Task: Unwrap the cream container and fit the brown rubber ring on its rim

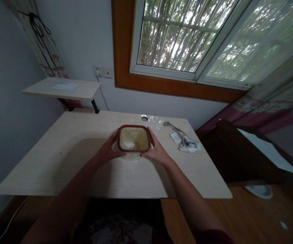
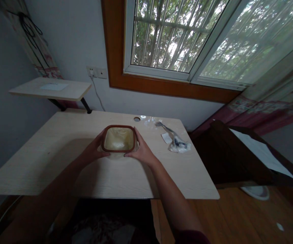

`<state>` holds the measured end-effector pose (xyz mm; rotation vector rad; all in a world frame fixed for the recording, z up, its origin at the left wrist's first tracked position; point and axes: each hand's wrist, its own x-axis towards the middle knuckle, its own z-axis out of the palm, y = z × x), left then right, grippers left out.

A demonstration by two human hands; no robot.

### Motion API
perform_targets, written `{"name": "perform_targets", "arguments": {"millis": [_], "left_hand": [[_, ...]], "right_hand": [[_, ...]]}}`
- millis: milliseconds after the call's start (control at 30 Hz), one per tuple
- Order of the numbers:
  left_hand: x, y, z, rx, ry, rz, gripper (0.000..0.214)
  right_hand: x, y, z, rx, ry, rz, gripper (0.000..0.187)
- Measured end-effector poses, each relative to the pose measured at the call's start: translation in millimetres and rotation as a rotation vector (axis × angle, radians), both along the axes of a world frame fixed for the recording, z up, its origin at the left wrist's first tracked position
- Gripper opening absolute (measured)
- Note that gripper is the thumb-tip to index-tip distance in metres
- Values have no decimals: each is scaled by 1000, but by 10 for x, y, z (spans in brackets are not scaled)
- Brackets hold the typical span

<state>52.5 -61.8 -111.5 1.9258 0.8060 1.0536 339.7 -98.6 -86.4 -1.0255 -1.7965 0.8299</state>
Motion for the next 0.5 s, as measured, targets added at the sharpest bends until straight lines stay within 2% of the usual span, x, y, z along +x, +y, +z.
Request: {"name": "perform_targets", "arguments": {"millis": [233,367,500], "left_hand": [[-44,-166,257,42,59,25,114],[-66,-194,286,101,40,29,112],[-85,-209,268,113,53,50,113]], "right_hand": [[-73,-116,142,215,-120,7,138],[-75,-149,176,284,-175,-16,136],[-64,-171,179,285,-197,-35,136]]}}
